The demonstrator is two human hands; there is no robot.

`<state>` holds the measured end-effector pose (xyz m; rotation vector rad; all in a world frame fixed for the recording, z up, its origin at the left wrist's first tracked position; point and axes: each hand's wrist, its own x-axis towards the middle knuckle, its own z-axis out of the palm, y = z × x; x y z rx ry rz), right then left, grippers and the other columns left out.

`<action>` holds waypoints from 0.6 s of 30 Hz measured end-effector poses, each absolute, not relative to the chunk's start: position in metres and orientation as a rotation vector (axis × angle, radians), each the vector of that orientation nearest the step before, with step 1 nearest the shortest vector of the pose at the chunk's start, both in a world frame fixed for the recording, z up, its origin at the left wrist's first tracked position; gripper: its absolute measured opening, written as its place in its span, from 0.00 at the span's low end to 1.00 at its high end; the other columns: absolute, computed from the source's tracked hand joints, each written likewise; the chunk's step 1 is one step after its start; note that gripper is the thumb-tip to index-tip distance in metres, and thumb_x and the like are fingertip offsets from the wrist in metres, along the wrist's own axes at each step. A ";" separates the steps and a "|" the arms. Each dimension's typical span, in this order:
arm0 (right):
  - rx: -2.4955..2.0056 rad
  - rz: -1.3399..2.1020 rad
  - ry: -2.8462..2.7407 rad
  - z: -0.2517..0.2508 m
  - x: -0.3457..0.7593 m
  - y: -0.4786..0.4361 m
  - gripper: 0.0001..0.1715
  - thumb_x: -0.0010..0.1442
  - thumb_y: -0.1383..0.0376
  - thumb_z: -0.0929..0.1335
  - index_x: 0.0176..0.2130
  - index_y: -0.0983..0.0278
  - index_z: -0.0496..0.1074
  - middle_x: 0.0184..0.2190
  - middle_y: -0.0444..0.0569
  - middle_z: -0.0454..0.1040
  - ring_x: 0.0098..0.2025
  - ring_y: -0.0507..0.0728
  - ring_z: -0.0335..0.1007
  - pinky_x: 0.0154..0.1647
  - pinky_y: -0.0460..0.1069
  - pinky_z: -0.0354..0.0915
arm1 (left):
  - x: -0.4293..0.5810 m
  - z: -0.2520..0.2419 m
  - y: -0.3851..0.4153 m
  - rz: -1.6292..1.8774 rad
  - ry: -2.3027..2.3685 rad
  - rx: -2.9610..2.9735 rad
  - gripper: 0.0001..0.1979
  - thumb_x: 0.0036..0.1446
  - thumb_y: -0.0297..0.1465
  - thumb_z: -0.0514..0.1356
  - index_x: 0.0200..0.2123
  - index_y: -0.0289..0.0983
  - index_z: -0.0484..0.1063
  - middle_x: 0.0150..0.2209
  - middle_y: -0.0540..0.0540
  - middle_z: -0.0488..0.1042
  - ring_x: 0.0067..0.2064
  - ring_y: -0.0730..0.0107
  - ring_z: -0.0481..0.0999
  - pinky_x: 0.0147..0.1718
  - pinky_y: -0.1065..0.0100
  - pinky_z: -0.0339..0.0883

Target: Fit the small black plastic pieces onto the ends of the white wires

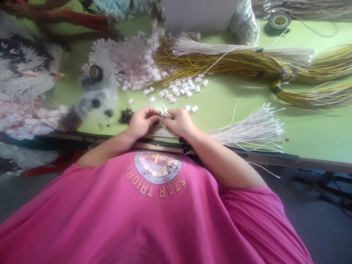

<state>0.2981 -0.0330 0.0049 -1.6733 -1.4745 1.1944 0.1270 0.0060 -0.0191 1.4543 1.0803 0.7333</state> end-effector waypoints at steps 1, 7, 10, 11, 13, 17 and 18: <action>-1.675 1.176 -1.487 0.004 0.298 -0.033 0.10 0.47 0.62 0.64 0.24 0.67 0.70 0.16 0.43 0.64 0.21 0.49 0.58 0.24 0.45 0.54 | 0.127 -0.019 0.006 0.737 1.071 1.422 0.10 0.47 0.32 0.65 0.34 0.34 0.71 0.32 0.49 0.75 0.32 0.75 0.73 0.35 0.71 0.67; -1.724 0.979 -1.700 0.003 0.296 -0.031 0.08 0.45 0.63 0.64 0.22 0.66 0.66 0.16 0.41 0.62 0.22 0.48 0.55 0.24 0.45 0.51 | 0.131 -0.015 0.006 0.748 1.024 1.277 0.10 0.46 0.30 0.65 0.32 0.34 0.70 0.25 0.52 0.71 0.21 0.81 0.64 0.21 0.74 0.59; -1.718 0.999 -1.720 0.003 0.295 -0.030 0.06 0.44 0.64 0.64 0.23 0.66 0.66 0.17 0.41 0.62 0.22 0.48 0.55 0.24 0.45 0.50 | 0.132 -0.014 0.006 0.748 0.983 1.250 0.10 0.45 0.31 0.65 0.32 0.34 0.69 0.25 0.52 0.71 0.20 0.82 0.62 0.19 0.75 0.57; -1.714 1.018 -1.715 0.003 0.295 -0.030 0.06 0.44 0.64 0.64 0.23 0.66 0.66 0.17 0.41 0.62 0.22 0.48 0.55 0.24 0.45 0.50 | 0.132 -0.014 0.006 0.745 0.980 1.251 0.10 0.45 0.31 0.65 0.32 0.35 0.69 0.25 0.52 0.71 0.20 0.82 0.63 0.19 0.75 0.57; -1.701 1.072 -1.676 0.005 0.296 -0.030 0.07 0.44 0.64 0.65 0.23 0.66 0.66 0.16 0.41 0.61 0.22 0.48 0.55 0.24 0.45 0.51 | 0.132 -0.013 0.006 0.736 0.992 1.261 0.10 0.45 0.31 0.65 0.32 0.35 0.69 0.25 0.52 0.71 0.20 0.82 0.63 0.20 0.74 0.58; -1.628 1.235 -1.474 0.011 0.299 -0.032 0.07 0.44 0.64 0.65 0.24 0.67 0.67 0.17 0.42 0.64 0.21 0.48 0.57 0.24 0.45 0.53 | 0.131 -0.011 0.007 0.717 1.037 1.247 0.09 0.46 0.30 0.64 0.32 0.35 0.69 0.23 0.52 0.70 0.19 0.82 0.62 0.19 0.74 0.57; -1.611 1.281 -1.433 0.012 0.299 -0.033 0.06 0.45 0.65 0.65 0.23 0.67 0.67 0.17 0.42 0.64 0.21 0.48 0.57 0.24 0.45 0.53 | 0.130 -0.011 0.007 0.707 1.042 1.245 0.09 0.46 0.30 0.64 0.32 0.34 0.69 0.23 0.52 0.70 0.19 0.81 0.62 0.19 0.74 0.57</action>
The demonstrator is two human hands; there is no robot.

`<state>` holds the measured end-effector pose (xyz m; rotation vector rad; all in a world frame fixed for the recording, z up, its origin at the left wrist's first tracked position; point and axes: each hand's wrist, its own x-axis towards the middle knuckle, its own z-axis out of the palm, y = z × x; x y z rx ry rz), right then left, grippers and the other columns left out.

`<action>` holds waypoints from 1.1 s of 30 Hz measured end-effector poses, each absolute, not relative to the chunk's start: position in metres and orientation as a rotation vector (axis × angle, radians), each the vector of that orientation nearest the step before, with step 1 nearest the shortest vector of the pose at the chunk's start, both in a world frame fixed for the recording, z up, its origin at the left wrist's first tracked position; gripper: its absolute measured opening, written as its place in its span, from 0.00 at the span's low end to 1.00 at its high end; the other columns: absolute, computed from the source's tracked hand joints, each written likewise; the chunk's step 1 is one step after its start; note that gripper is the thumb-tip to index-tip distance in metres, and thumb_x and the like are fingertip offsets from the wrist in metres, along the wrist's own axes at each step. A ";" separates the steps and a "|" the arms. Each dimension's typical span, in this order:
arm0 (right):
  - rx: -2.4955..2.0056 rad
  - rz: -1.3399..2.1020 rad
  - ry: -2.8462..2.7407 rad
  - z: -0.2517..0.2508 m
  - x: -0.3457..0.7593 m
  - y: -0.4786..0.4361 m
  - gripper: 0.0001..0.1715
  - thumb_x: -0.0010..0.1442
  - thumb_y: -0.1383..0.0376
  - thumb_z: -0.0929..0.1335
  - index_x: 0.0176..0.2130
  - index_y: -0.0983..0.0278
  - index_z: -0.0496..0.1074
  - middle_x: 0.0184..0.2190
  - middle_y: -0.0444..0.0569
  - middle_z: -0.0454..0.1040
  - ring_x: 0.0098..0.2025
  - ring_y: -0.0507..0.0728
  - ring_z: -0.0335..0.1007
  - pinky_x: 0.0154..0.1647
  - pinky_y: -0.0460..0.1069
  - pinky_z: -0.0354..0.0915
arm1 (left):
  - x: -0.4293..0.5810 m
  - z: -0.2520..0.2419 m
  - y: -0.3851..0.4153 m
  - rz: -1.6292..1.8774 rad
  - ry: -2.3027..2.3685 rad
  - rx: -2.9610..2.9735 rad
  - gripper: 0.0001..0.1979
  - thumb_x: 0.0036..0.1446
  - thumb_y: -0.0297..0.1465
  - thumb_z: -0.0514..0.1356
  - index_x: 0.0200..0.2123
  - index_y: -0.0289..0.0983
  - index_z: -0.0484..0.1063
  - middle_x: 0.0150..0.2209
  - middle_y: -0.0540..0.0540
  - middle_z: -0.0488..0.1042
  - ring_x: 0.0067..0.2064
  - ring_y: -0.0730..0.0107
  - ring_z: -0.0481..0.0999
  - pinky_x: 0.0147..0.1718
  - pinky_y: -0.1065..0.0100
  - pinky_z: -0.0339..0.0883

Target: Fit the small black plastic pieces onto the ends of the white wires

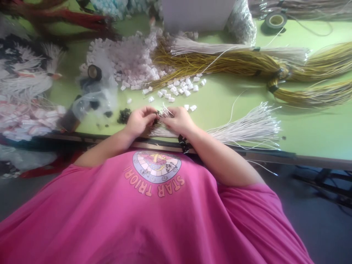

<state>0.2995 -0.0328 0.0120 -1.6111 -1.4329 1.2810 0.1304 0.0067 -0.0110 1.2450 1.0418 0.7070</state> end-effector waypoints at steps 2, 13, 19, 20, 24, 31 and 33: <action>-1.603 1.356 -1.401 0.013 0.301 -0.033 0.07 0.45 0.65 0.64 0.21 0.67 0.65 0.16 0.42 0.63 0.20 0.48 0.56 0.23 0.45 0.53 | 0.130 -0.012 0.007 0.690 1.044 1.261 0.10 0.45 0.30 0.65 0.32 0.34 0.70 0.22 0.52 0.70 0.20 0.81 0.63 0.19 0.74 0.58; -1.672 1.308 -1.478 0.013 0.302 -0.032 0.13 0.47 0.61 0.65 0.19 0.66 0.61 0.16 0.40 0.55 0.21 0.47 0.51 0.21 0.45 0.49 | 0.127 -0.015 0.005 0.674 1.018 1.376 0.10 0.46 0.32 0.64 0.33 0.34 0.74 0.31 0.48 0.76 0.31 0.74 0.73 0.35 0.71 0.68; -1.672 1.333 -1.471 0.012 0.302 -0.031 0.11 0.47 0.61 0.64 0.21 0.67 0.66 0.17 0.41 0.58 0.23 0.48 0.53 0.23 0.46 0.51 | 0.124 -0.017 0.005 0.652 1.038 1.487 0.10 0.47 0.32 0.64 0.34 0.35 0.76 0.34 0.47 0.77 0.35 0.70 0.75 0.39 0.67 0.69; -1.671 1.334 -1.473 0.011 0.302 -0.031 0.10 0.47 0.62 0.64 0.22 0.67 0.66 0.17 0.41 0.58 0.23 0.48 0.54 0.24 0.46 0.52 | 0.124 -0.017 0.005 0.659 1.041 1.529 0.10 0.47 0.32 0.64 0.34 0.35 0.76 0.34 0.47 0.78 0.35 0.69 0.75 0.40 0.66 0.69; -1.679 1.342 -1.482 0.011 0.302 -0.030 0.10 0.47 0.62 0.64 0.23 0.68 0.67 0.18 0.42 0.60 0.23 0.48 0.55 0.24 0.46 0.53 | 0.123 -0.015 0.003 0.670 1.055 1.663 0.09 0.47 0.32 0.64 0.33 0.36 0.76 0.34 0.46 0.78 0.36 0.68 0.76 0.41 0.65 0.70; -1.666 1.354 -1.513 0.013 0.301 -0.031 0.11 0.48 0.61 0.65 0.21 0.67 0.65 0.18 0.41 0.61 0.23 0.48 0.55 0.24 0.45 0.53 | 0.125 -0.012 0.000 0.668 1.068 1.734 0.09 0.48 0.33 0.64 0.33 0.35 0.77 0.34 0.46 0.77 0.36 0.69 0.75 0.40 0.66 0.68; -1.633 1.333 -1.555 0.011 0.301 -0.030 0.11 0.49 0.61 0.64 0.21 0.67 0.64 0.19 0.41 0.61 0.24 0.48 0.55 0.26 0.45 0.54 | 0.126 -0.014 0.001 0.657 1.052 1.747 0.08 0.48 0.33 0.64 0.32 0.35 0.77 0.33 0.46 0.77 0.35 0.69 0.75 0.40 0.67 0.68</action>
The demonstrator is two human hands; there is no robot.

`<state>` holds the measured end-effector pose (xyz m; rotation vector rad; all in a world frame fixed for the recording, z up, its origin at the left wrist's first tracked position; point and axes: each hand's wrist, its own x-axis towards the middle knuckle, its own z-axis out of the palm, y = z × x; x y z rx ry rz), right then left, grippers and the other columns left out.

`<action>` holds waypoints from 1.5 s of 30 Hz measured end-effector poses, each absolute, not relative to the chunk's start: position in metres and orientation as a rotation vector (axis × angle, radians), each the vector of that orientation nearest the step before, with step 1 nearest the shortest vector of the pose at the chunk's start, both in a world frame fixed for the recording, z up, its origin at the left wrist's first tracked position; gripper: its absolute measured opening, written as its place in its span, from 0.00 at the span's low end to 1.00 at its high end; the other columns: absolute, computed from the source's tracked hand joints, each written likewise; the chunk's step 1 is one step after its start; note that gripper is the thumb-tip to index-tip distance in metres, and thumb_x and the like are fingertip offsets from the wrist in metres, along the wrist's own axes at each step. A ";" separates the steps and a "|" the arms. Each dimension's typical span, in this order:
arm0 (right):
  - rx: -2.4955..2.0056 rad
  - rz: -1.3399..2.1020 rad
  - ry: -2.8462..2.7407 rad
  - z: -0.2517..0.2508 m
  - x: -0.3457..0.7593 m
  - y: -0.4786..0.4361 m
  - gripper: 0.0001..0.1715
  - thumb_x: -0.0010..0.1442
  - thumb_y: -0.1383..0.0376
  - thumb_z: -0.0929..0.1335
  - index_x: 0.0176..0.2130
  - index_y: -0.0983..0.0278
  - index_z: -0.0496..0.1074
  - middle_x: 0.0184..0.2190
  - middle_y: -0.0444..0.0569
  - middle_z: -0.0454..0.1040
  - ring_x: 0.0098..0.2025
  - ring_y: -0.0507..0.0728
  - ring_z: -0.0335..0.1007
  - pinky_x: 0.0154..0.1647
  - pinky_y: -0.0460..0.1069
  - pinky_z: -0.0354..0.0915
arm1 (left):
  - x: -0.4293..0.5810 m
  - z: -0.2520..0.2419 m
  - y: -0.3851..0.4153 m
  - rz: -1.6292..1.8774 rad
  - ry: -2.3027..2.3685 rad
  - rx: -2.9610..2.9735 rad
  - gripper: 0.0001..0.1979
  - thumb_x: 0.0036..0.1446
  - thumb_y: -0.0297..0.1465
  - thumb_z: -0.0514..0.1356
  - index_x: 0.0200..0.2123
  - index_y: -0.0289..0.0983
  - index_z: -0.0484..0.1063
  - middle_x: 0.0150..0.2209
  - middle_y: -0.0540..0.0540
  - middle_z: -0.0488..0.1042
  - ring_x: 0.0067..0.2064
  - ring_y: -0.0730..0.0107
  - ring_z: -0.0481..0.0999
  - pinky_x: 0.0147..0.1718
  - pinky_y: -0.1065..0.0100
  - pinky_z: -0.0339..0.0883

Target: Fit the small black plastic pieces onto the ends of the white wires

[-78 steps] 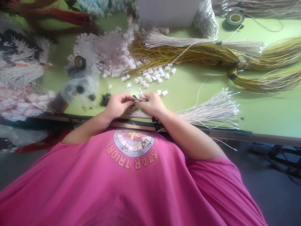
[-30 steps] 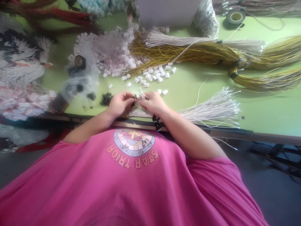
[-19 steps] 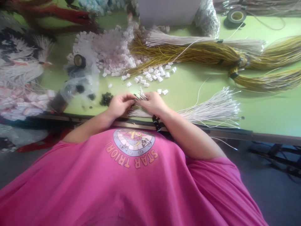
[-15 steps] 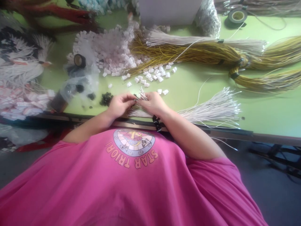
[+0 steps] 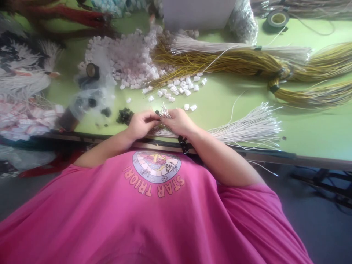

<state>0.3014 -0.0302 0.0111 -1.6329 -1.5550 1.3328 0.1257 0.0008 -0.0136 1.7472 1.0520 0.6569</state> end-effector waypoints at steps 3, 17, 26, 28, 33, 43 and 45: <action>-1.582 1.316 -1.581 0.008 0.302 -0.030 0.11 0.50 0.61 0.64 0.22 0.67 0.65 0.20 0.41 0.61 0.25 0.48 0.55 0.28 0.46 0.54 | 0.127 -0.016 0.003 0.633 1.042 1.734 0.07 0.48 0.32 0.63 0.32 0.35 0.77 0.32 0.46 0.77 0.35 0.69 0.75 0.38 0.67 0.68; -1.613 1.282 -1.466 0.005 0.305 -0.032 0.12 0.48 0.60 0.68 0.27 0.68 0.73 0.22 0.44 0.69 0.26 0.50 0.61 0.29 0.47 0.58 | 0.104 0.003 0.003 0.438 0.969 2.243 0.07 0.53 0.28 0.59 0.37 0.38 0.74 0.38 0.46 0.74 0.39 0.69 0.72 0.41 0.67 0.65; -1.578 1.498 -1.165 0.010 0.304 -0.031 0.14 0.43 0.64 0.69 0.32 0.69 0.75 0.23 0.45 0.71 0.25 0.50 0.64 0.31 0.48 0.60 | 0.069 0.012 0.043 0.170 1.388 2.378 0.11 0.55 0.32 0.56 0.40 0.40 0.75 0.39 0.45 0.73 0.37 0.65 0.71 0.39 0.65 0.64; -1.543 1.512 -1.127 0.007 0.303 -0.031 0.10 0.42 0.65 0.69 0.28 0.68 0.73 0.21 0.44 0.69 0.24 0.49 0.62 0.28 0.47 0.58 | 0.073 0.008 0.044 0.118 1.328 2.409 0.11 0.55 0.32 0.56 0.39 0.41 0.76 0.39 0.46 0.73 0.38 0.66 0.71 0.39 0.66 0.64; -1.547 1.489 -1.194 0.001 0.304 -0.031 0.06 0.44 0.65 0.67 0.24 0.67 0.69 0.18 0.41 0.64 0.22 0.49 0.58 0.25 0.46 0.55 | 0.081 0.004 0.048 0.032 1.148 2.458 0.11 0.55 0.31 0.54 0.35 0.40 0.77 0.36 0.46 0.72 0.38 0.66 0.70 0.41 0.66 0.63; -1.632 1.403 -1.408 0.010 0.303 -0.032 0.10 0.46 0.61 0.67 0.22 0.66 0.67 0.18 0.41 0.62 0.23 0.48 0.57 0.27 0.47 0.55 | 0.072 0.003 0.054 0.059 1.152 2.501 0.15 0.54 0.25 0.51 0.37 0.40 0.76 0.38 0.44 0.72 0.38 0.66 0.70 0.41 0.65 0.64; -1.620 1.394 -1.440 0.008 0.304 -0.031 0.10 0.47 0.61 0.66 0.23 0.66 0.67 0.18 0.41 0.62 0.23 0.49 0.57 0.28 0.48 0.56 | 0.070 0.004 0.052 0.090 1.152 2.501 0.15 0.55 0.26 0.50 0.38 0.39 0.75 0.39 0.44 0.72 0.39 0.65 0.70 0.42 0.64 0.64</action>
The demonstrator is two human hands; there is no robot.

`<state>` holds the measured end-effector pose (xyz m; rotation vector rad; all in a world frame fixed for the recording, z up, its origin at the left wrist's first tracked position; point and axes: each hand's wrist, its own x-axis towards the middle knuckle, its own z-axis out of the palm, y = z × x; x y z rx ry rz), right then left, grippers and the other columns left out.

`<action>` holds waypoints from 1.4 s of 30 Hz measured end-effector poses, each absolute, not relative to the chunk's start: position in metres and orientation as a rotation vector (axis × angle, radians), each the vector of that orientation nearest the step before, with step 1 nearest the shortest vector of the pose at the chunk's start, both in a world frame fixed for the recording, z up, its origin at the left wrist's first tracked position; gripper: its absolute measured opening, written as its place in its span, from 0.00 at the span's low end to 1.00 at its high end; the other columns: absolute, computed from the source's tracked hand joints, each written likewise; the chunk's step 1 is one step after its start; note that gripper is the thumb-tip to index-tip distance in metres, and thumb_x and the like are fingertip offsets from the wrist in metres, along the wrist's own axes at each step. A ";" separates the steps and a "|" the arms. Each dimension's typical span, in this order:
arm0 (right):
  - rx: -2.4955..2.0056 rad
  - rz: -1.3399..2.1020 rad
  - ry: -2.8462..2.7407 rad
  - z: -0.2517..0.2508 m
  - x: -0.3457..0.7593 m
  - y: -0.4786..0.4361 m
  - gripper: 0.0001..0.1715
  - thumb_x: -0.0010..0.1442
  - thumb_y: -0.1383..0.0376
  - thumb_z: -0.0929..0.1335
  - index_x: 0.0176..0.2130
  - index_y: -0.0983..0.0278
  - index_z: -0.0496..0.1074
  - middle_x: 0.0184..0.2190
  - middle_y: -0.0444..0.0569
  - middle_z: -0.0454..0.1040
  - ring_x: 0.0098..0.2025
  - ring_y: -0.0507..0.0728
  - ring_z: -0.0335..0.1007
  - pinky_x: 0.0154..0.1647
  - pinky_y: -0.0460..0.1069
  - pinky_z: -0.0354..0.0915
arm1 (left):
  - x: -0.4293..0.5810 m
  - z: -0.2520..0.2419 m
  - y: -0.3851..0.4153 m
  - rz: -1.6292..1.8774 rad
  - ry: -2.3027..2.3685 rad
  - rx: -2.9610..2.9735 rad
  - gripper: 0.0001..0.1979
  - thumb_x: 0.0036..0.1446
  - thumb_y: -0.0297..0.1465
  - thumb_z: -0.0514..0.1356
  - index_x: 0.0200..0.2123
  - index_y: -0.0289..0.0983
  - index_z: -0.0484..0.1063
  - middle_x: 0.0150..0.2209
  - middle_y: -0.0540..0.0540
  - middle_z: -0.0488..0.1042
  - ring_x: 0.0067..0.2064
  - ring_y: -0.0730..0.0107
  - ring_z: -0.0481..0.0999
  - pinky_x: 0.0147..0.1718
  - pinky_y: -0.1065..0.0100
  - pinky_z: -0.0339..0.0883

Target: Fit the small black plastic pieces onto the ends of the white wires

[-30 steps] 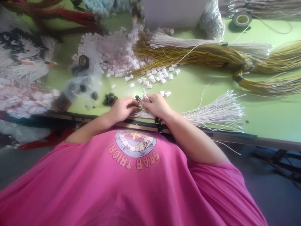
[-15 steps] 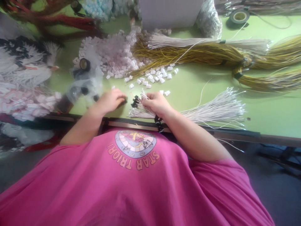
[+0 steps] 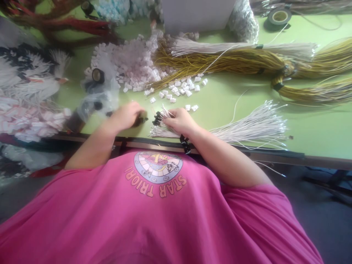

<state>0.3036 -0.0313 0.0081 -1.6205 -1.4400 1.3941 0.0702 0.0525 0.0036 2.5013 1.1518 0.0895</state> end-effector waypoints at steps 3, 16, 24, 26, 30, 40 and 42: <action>-1.608 1.386 -1.475 0.006 0.304 -0.031 0.09 0.47 0.62 0.66 0.24 0.66 0.68 0.19 0.41 0.62 0.24 0.49 0.57 0.28 0.48 0.56 | 0.068 0.005 0.051 0.110 1.197 2.492 0.15 0.57 0.27 0.49 0.40 0.38 0.74 0.41 0.44 0.71 0.40 0.65 0.70 0.44 0.64 0.64; -1.604 1.387 -1.458 0.007 0.303 -0.032 0.10 0.48 0.61 0.66 0.22 0.66 0.66 0.17 0.41 0.60 0.22 0.48 0.54 0.26 0.47 0.53 | 0.073 -0.004 0.056 -0.138 1.174 2.698 0.13 0.60 0.28 0.47 0.36 0.35 0.71 0.36 0.42 0.68 0.38 0.65 0.67 0.36 0.65 0.62; -1.580 1.333 -1.476 0.006 0.300 -0.032 0.11 0.46 0.61 0.68 0.26 0.68 0.72 0.20 0.43 0.65 0.23 0.48 0.57 0.27 0.47 0.57 | 0.074 -0.012 0.060 -0.146 1.130 2.830 0.13 0.61 0.32 0.49 0.35 0.35 0.71 0.35 0.41 0.69 0.40 0.62 0.67 0.38 0.64 0.60; -1.586 1.308 -1.483 0.006 0.300 -0.033 0.11 0.46 0.61 0.68 0.26 0.68 0.72 0.21 0.44 0.66 0.24 0.48 0.59 0.27 0.47 0.57 | 0.074 -0.009 0.063 -0.184 1.069 2.823 0.13 0.61 0.32 0.49 0.36 0.35 0.72 0.35 0.42 0.71 0.39 0.63 0.68 0.39 0.64 0.60; -1.610 1.292 -1.457 0.006 0.299 -0.034 0.09 0.45 0.64 0.68 0.26 0.69 0.72 0.20 0.44 0.67 0.24 0.49 0.59 0.27 0.47 0.57 | 0.080 0.007 0.060 -0.172 1.124 2.676 0.11 0.59 0.30 0.51 0.34 0.33 0.72 0.33 0.43 0.72 0.36 0.66 0.69 0.37 0.65 0.61; -1.586 1.232 -1.441 0.007 0.297 -0.035 0.06 0.44 0.66 0.67 0.22 0.69 0.69 0.19 0.42 0.65 0.23 0.48 0.59 0.24 0.45 0.55 | 0.112 0.006 0.014 0.467 0.970 1.542 0.08 0.49 0.30 0.60 0.35 0.33 0.71 0.30 0.48 0.75 0.30 0.75 0.72 0.34 0.69 0.68; -1.596 1.220 -1.442 0.007 0.297 -0.036 0.07 0.44 0.65 0.67 0.23 0.69 0.69 0.19 0.43 0.65 0.23 0.48 0.58 0.23 0.44 0.55 | 0.114 0.002 0.014 0.491 0.987 1.423 0.09 0.48 0.30 0.62 0.34 0.32 0.72 0.28 0.48 0.75 0.27 0.77 0.72 0.32 0.69 0.68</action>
